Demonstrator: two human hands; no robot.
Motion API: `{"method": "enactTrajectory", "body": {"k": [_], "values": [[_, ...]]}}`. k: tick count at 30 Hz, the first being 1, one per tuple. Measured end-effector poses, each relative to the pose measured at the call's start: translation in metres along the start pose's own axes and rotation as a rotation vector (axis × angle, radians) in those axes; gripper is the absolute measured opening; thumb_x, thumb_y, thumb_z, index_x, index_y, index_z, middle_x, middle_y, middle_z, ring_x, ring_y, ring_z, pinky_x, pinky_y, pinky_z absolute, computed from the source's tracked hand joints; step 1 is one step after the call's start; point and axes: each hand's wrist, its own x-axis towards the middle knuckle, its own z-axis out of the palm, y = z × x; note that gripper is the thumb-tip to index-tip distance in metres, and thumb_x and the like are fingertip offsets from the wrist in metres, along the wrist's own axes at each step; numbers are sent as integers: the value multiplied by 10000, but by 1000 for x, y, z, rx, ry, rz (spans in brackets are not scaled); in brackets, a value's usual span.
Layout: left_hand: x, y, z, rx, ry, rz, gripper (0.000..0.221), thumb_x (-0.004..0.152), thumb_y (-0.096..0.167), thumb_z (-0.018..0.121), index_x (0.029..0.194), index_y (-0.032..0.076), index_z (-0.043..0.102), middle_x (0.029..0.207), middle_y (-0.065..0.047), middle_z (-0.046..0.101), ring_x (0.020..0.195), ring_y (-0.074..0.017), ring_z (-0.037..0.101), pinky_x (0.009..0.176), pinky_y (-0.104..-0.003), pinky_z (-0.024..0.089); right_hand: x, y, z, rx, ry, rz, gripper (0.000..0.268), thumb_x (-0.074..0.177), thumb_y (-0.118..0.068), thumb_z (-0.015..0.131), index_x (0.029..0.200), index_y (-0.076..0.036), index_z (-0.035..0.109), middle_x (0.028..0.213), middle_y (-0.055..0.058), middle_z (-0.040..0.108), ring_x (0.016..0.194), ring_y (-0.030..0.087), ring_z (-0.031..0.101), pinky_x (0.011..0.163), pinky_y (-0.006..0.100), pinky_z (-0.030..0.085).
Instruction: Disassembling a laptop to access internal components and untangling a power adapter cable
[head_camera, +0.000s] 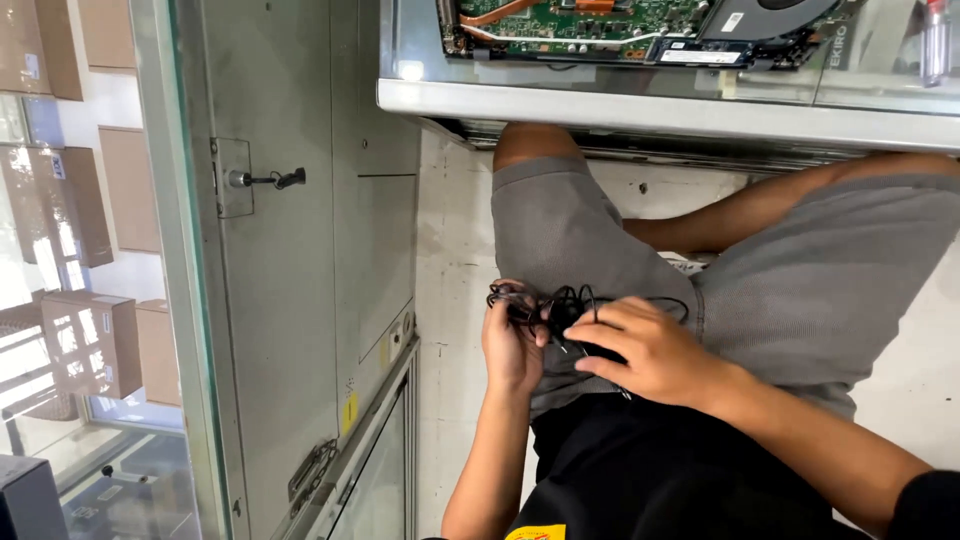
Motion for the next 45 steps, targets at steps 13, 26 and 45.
{"method": "enactTrajectory", "body": {"k": [13, 26, 45], "values": [[-8, 73, -15, 295, 70, 69, 97, 996, 188, 528, 920, 129, 544, 687, -20, 480, 515, -180, 633, 301, -110, 179, -27, 83, 71, 1022, 466, 838, 119, 1018, -10, 550, 1124, -16, 605, 587, 27, 448, 420, 61, 413, 389, 184, 329], [-16, 14, 32, 585, -185, 344, 245, 989, 134, 608, 1220, 81, 545, 983, -102, 551, 855, -197, 550, 650, -309, 548, -15, 54, 65, -1, 239, 1, 416, 955, -453, 654, 1176, -100, 649, 1130, 97, 635, 1169, 325, 595, 923, 460, 383], [-39, 45, 38, 825, -656, 614, 546, 1026, 292, 610, 1454, -45, 574, 1375, -272, 598, 1328, -359, 545, 1137, -525, 410, 0, 33, 29, 159, 111, 225, 557, 826, -208, 782, 1271, 47, 563, 953, 263, 739, 902, 424, 752, 758, 500, 564]]}}
